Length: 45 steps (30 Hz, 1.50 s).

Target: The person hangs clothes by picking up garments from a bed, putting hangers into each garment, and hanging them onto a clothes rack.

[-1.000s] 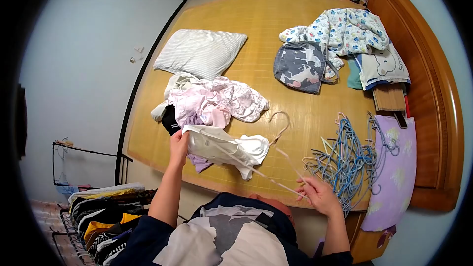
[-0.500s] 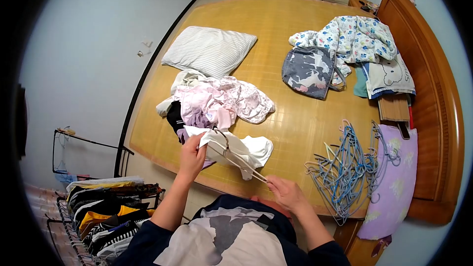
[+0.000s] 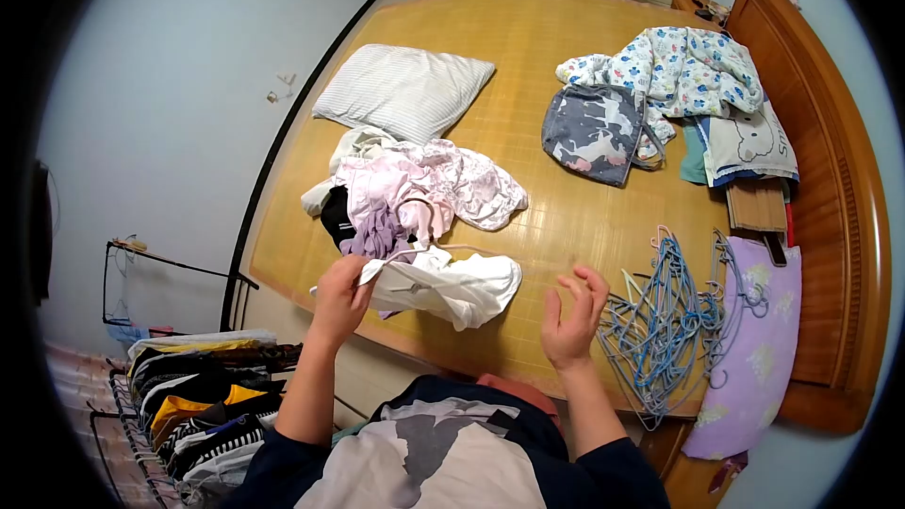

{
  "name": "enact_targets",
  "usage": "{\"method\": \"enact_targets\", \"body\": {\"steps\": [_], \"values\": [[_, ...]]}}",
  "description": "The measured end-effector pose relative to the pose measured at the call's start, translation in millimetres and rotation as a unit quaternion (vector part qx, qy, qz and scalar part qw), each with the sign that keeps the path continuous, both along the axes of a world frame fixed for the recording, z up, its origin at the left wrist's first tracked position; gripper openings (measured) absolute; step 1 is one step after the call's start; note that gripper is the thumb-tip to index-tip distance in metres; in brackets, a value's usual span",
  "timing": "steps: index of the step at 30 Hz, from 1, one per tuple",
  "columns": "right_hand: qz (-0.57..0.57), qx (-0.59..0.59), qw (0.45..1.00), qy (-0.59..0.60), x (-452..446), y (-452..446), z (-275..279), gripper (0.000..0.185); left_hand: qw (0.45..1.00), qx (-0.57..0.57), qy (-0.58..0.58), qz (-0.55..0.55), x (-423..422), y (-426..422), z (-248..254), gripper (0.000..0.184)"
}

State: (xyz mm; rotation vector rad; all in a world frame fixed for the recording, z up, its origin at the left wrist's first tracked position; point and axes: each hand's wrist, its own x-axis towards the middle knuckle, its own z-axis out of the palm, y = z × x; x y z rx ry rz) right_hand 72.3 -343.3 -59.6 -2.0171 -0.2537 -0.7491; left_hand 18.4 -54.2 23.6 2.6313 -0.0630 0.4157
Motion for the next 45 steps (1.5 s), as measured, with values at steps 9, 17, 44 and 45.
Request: {"method": "enact_targets", "body": {"steps": [9, 17, 44, 45], "values": [[0.255, 0.066, 0.930, 0.256, -18, 71, -70, 0.035, 0.983, -0.143, 0.028, 0.114, -29, -21, 21, 0.008], [0.328, 0.152, 0.761, 0.539, 2, 95, -158, 0.019, 0.937, -0.254, 0.009, 0.241, -91, -6, 22, 0.012], [0.303, 0.360, 0.670, 0.574, -71, 173, -41, 0.011, 0.865, -0.409, -0.041, 0.289, -275, 35, 36, 0.019], [0.306, 0.353, 0.675, 0.570, -70, 172, -44, 0.011, 0.862, -0.415, -0.048, 0.289, -279, 35, 35, 0.019]]}}
